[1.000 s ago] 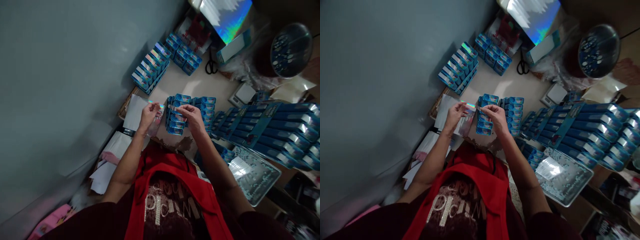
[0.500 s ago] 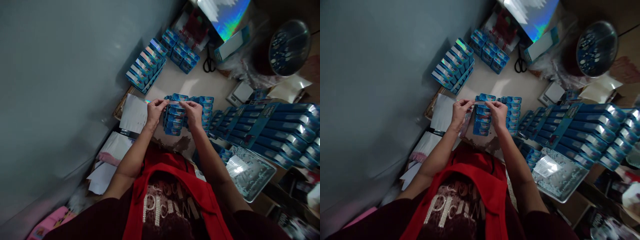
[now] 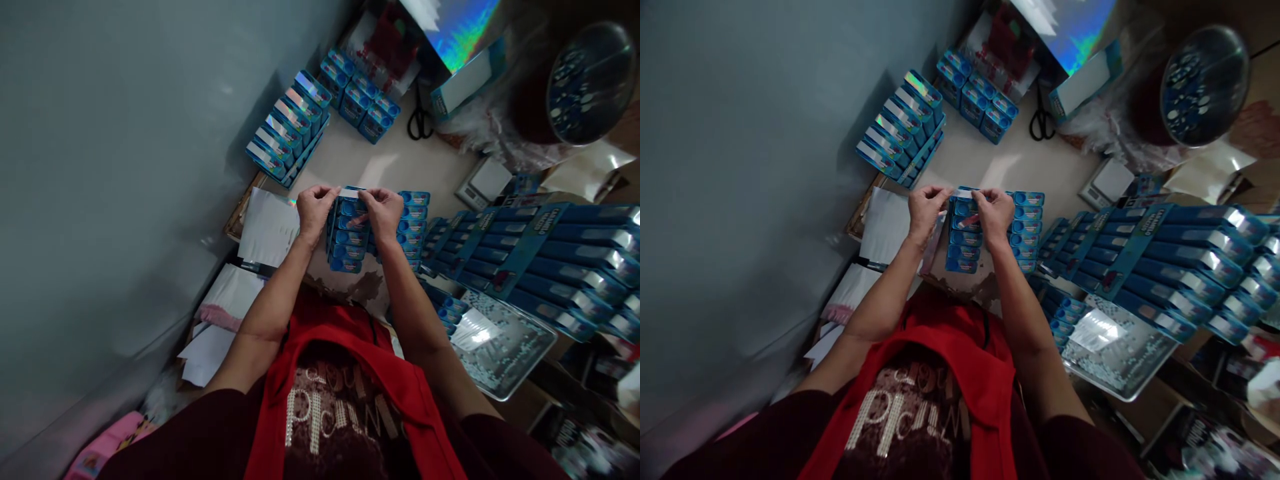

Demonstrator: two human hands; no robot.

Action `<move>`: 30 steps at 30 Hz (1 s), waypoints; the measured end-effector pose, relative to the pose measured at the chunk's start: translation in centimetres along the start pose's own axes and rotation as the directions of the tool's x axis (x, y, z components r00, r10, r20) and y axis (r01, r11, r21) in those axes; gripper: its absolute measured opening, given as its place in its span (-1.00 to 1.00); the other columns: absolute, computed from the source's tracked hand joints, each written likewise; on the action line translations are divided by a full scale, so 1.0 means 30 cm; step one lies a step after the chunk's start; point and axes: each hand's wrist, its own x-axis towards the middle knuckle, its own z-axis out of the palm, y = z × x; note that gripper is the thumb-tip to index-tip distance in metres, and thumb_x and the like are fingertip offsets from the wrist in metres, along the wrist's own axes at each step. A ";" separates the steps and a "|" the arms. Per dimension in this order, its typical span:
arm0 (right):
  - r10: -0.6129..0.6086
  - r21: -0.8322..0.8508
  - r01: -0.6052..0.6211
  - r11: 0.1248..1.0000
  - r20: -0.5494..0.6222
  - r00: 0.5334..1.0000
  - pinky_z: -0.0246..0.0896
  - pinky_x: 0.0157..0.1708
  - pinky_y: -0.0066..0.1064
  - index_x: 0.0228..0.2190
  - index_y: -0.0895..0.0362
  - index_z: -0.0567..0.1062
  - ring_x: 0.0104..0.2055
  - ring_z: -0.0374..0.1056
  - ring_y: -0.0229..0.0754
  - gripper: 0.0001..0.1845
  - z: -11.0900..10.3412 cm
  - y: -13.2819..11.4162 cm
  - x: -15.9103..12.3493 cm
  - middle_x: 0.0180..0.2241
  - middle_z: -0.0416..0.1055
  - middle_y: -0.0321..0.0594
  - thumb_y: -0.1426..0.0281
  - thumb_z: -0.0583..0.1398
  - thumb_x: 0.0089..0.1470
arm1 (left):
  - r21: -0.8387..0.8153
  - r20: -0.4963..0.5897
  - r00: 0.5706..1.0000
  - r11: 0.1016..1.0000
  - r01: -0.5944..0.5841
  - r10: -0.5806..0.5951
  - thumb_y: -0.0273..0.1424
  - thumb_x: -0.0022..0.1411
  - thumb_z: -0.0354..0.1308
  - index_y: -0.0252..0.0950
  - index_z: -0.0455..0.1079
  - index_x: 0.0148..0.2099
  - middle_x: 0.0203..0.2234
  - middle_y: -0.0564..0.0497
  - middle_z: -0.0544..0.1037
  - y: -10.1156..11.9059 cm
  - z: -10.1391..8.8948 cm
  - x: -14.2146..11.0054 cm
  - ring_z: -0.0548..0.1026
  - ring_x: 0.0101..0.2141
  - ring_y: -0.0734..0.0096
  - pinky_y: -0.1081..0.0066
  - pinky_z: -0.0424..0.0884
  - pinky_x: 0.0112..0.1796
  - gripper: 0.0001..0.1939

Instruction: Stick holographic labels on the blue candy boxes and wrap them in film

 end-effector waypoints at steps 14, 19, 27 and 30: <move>0.025 -0.155 -0.048 0.987 -0.146 0.989 0.21 -0.32 -0.35 -0.43 0.05 0.43 -0.44 0.28 -0.22 -0.67 -0.016 -0.017 0.021 -0.52 0.36 -0.43 0.21 0.44 -0.09 | -0.354 0.226 0.869 0.795 0.493 -0.439 -0.25 0.04 0.63 -0.26 0.52 -0.34 -0.49 0.07 0.58 -0.091 0.068 0.057 0.58 -0.36 0.37 0.38 0.49 -0.28 -0.65; 0.060 -0.067 -0.065 0.996 -0.082 0.995 0.19 -0.33 -0.35 -0.39 0.05 0.44 -0.45 0.26 -0.21 -0.78 -0.016 -0.020 0.024 -0.54 0.27 -0.46 0.31 0.39 -0.04 | -0.410 0.146 0.870 0.772 0.486 -0.470 -0.36 0.08 0.60 -0.26 0.45 -0.32 -0.44 0.05 0.58 -0.138 0.107 0.075 0.57 -0.36 0.39 0.37 0.51 -0.25 -0.66; 0.073 0.210 -0.052 0.976 -0.093 0.993 0.18 -0.45 -0.39 -0.25 0.03 0.43 -0.52 0.19 -0.26 -0.62 -0.045 -0.055 -0.043 -0.53 0.22 -0.46 0.03 0.36 0.15 | -0.210 0.008 1.000 0.978 0.015 -0.014 0.08 0.32 0.38 -0.24 0.55 -0.08 -0.27 -0.03 0.65 -0.053 -0.040 -0.168 0.60 -0.36 0.42 0.45 0.48 -0.33 -0.53; 0.056 0.191 -0.034 0.981 -0.111 0.992 0.18 -0.47 -0.40 -0.27 0.04 0.45 -0.51 0.21 -0.28 -0.59 -0.048 -0.084 -0.047 -0.53 0.24 -0.43 -0.01 0.37 0.15 | -0.244 0.257 0.958 0.951 0.188 -0.124 0.15 0.19 0.44 -0.25 0.56 0.05 -0.24 -0.05 0.68 0.009 -0.058 -0.256 0.60 -0.43 0.43 0.45 0.48 -0.41 -0.36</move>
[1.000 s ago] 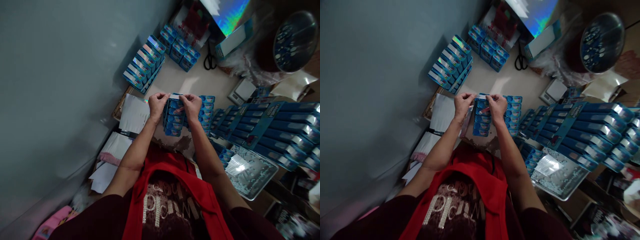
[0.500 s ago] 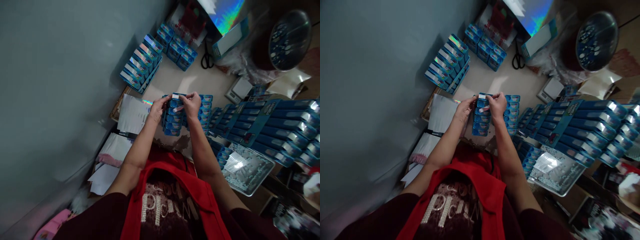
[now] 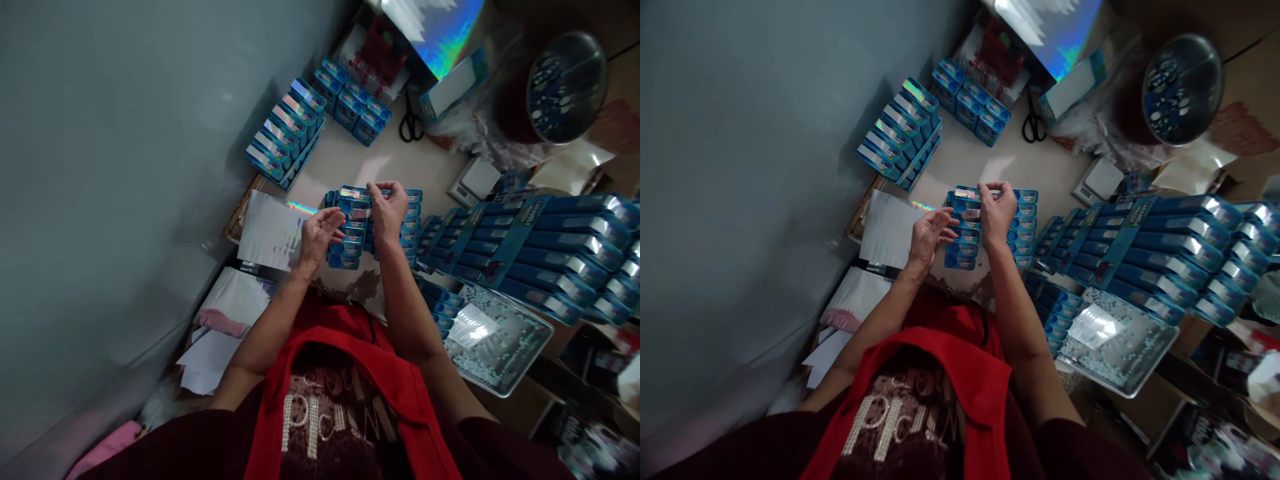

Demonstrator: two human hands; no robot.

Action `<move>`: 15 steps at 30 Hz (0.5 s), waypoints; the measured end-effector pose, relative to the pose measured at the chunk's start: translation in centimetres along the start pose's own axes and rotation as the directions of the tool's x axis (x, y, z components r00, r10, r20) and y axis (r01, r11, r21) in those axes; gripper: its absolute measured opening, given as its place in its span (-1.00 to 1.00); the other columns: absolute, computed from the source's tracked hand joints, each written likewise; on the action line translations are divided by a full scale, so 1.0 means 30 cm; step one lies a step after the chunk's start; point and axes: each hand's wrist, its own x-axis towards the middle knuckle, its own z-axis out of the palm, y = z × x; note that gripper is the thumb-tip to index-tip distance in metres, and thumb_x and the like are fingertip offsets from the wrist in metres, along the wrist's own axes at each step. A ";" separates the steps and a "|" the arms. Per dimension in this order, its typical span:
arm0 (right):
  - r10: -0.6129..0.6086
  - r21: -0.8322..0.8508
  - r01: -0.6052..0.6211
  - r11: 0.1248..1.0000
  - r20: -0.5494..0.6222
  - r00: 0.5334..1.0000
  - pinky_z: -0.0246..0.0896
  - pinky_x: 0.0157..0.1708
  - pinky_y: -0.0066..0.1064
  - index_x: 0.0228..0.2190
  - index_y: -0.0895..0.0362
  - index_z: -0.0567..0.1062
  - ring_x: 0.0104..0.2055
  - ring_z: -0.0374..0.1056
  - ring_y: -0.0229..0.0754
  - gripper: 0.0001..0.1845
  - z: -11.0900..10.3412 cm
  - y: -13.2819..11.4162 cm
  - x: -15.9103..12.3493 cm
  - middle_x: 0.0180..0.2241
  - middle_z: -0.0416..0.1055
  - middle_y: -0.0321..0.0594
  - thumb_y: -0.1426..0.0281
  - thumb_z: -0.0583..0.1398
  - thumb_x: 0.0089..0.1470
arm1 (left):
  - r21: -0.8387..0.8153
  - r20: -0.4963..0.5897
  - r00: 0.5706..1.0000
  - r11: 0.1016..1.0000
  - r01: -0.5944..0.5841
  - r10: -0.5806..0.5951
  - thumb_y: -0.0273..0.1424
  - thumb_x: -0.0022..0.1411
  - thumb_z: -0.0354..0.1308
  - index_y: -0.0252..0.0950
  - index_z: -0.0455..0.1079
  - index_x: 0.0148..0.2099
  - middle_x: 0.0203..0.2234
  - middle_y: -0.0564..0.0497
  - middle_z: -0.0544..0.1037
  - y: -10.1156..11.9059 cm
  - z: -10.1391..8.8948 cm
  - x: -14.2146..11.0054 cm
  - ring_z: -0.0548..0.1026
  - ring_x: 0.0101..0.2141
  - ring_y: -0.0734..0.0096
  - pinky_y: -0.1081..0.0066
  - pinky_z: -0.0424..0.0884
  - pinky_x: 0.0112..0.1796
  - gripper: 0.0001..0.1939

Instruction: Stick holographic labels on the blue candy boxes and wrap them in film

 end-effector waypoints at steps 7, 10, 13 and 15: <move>-0.021 0.013 0.021 1.000 0.055 0.998 0.27 -0.45 -0.39 -0.28 0.04 0.44 -0.45 0.33 -0.25 -0.48 0.010 -0.038 -0.034 -0.48 0.31 -0.36 -0.15 0.34 0.17 | -0.121 0.009 0.988 0.980 0.156 -0.156 -0.09 0.08 0.59 -0.28 0.55 -0.12 -0.26 -0.01 0.68 0.013 0.045 0.001 0.54 -0.45 0.55 0.50 0.46 -0.41 -0.52; -0.009 0.047 0.004 0.999 0.114 0.993 0.31 -0.43 -0.36 -0.23 0.02 0.43 -0.42 0.37 -0.22 -0.42 -0.021 -0.037 -0.056 -0.46 0.33 -0.36 -0.23 0.31 0.15 | -0.116 -0.006 0.992 0.985 0.127 -0.129 -0.13 0.11 0.56 -0.27 0.51 -0.22 -0.31 0.03 0.66 0.018 0.024 0.004 0.52 -0.45 0.56 0.52 0.45 -0.42 -0.59; 0.012 0.110 -0.038 0.993 0.224 0.975 0.38 -0.37 -0.33 -0.16 0.01 0.41 -0.38 0.43 -0.18 -0.34 -0.061 -0.021 -0.077 -0.42 0.42 -0.36 -0.19 0.43 -0.02 | -0.055 -0.037 0.995 0.995 0.087 -0.089 -0.15 0.12 0.56 -0.27 0.50 -0.26 -0.37 0.05 0.62 0.041 -0.007 0.015 0.53 -0.45 0.55 0.51 0.48 -0.40 -0.62; 0.025 0.156 -0.066 0.985 0.249 0.968 0.42 -0.30 -0.29 -0.18 0.01 0.39 -0.35 0.47 -0.16 -0.32 -0.074 -0.001 -0.087 -0.40 0.47 -0.35 -0.10 0.50 -0.13 | 0.018 -0.057 0.996 0.997 0.069 -0.068 -0.18 0.13 0.56 -0.28 0.48 -0.31 -0.44 0.07 0.57 0.062 -0.022 0.036 0.51 -0.48 0.54 0.51 0.48 -0.42 -0.63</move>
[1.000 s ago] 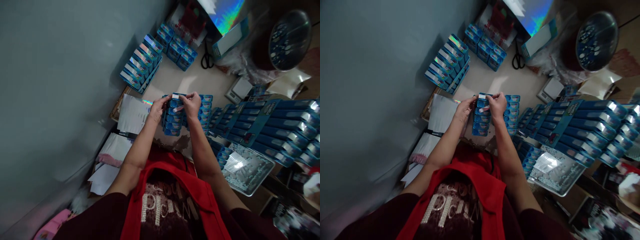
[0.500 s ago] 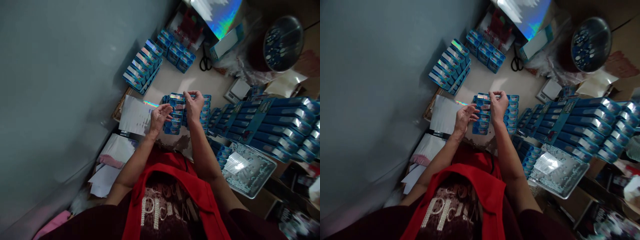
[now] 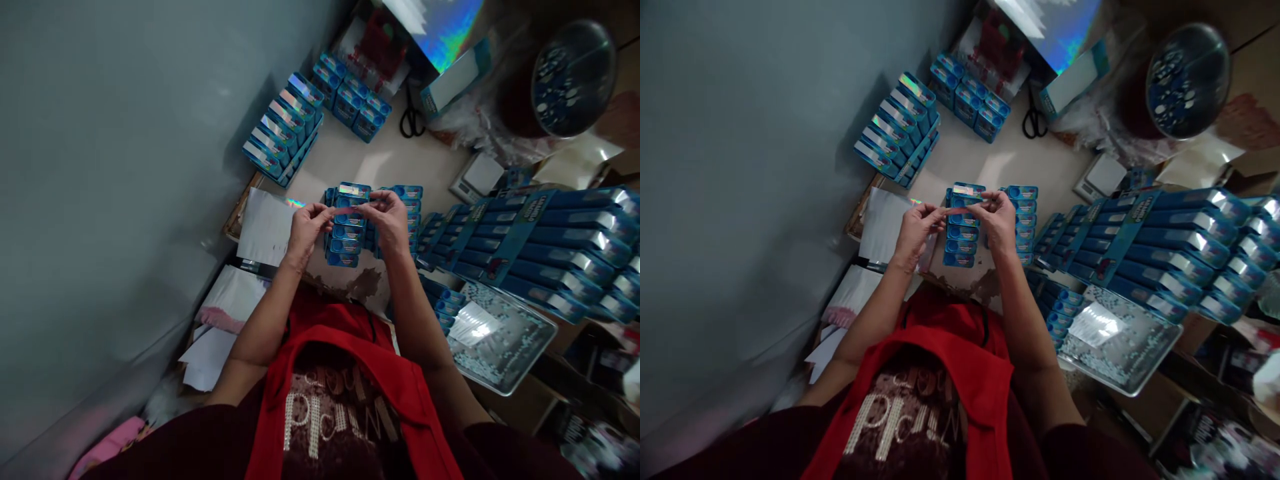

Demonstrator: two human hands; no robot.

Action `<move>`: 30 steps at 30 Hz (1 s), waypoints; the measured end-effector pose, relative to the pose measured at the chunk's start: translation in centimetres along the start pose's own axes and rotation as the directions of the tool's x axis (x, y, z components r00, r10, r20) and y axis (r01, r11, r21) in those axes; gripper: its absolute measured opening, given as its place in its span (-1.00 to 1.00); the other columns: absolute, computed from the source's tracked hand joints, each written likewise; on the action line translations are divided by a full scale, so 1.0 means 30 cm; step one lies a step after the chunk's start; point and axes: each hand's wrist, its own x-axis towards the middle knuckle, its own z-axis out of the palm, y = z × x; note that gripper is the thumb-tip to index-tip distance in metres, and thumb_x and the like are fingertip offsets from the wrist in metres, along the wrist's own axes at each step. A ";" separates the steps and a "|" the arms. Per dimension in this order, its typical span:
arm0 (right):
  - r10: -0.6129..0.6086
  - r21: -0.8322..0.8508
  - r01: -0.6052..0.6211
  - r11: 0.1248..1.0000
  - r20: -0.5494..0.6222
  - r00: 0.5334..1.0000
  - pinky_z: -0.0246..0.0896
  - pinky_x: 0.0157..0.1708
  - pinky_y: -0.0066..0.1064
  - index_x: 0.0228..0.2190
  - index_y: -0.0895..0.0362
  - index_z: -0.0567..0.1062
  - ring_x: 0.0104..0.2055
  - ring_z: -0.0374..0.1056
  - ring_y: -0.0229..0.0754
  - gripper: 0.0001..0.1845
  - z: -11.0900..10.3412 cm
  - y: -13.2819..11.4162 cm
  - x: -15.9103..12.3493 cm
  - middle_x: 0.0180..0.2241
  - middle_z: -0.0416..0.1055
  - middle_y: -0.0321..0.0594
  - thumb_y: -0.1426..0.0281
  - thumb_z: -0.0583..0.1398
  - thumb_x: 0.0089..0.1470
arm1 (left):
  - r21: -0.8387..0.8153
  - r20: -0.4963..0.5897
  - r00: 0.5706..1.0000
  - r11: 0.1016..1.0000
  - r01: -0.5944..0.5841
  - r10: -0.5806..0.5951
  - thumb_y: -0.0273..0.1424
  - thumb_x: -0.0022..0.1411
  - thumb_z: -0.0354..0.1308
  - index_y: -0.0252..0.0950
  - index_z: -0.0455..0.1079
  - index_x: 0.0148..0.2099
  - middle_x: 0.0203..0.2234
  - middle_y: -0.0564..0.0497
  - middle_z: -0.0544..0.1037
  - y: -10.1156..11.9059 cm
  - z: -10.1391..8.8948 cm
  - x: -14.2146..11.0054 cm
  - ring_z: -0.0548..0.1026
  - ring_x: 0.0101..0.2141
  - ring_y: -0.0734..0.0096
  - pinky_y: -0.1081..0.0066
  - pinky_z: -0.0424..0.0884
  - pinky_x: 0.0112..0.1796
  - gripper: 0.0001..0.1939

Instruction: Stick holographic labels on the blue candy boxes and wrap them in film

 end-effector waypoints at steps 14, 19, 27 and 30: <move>-0.111 -0.312 0.047 0.949 -0.189 0.976 0.35 -0.19 -0.33 -0.29 -0.01 0.31 -0.31 0.49 -0.18 -0.67 0.059 0.054 0.035 -0.40 0.48 -0.41 0.33 0.35 -0.03 | 0.237 -0.052 0.998 0.971 -0.019 0.032 -0.35 0.17 0.49 -0.31 0.49 -0.37 -0.51 0.04 0.58 0.033 -0.004 0.135 0.51 -0.52 0.51 0.52 0.46 -0.45 -0.76; -0.113 -0.342 0.042 0.939 -0.193 0.975 0.33 -0.16 -0.32 -0.29 -0.01 0.32 -0.29 0.50 -0.17 -0.68 0.062 0.054 0.036 -0.38 0.50 -0.41 0.32 0.36 -0.02 | 0.212 -0.056 0.998 0.977 -0.023 0.036 -0.33 0.18 0.47 -0.30 0.48 -0.37 -0.50 0.03 0.58 0.018 -0.004 0.140 0.51 -0.50 0.51 0.52 0.46 -0.45 -0.76; -0.123 -0.500 0.008 0.866 -0.198 0.972 0.25 -0.18 -0.29 -0.28 0.01 0.35 -0.34 0.39 -0.16 -0.66 0.042 0.045 0.048 -0.40 0.44 -0.41 0.29 0.39 -0.03 | 0.083 -0.019 0.998 0.994 0.065 -0.064 -0.30 0.14 0.54 -0.29 0.48 -0.36 -0.52 0.09 0.54 -0.062 -0.010 0.192 0.46 -0.51 0.54 0.51 0.39 -0.43 -0.71; -0.122 -0.511 -0.005 0.860 -0.213 0.969 0.17 -0.25 -0.31 -0.33 0.01 0.34 -0.38 0.26 -0.19 -0.57 0.006 0.073 0.077 -0.44 0.33 -0.45 0.22 0.45 -0.12 | -0.108 0.069 0.979 0.974 0.197 -0.191 -0.29 0.09 0.59 -0.29 0.49 -0.32 -0.47 0.08 0.58 -0.111 0.000 0.213 0.50 -0.45 0.50 0.46 0.43 -0.32 -0.67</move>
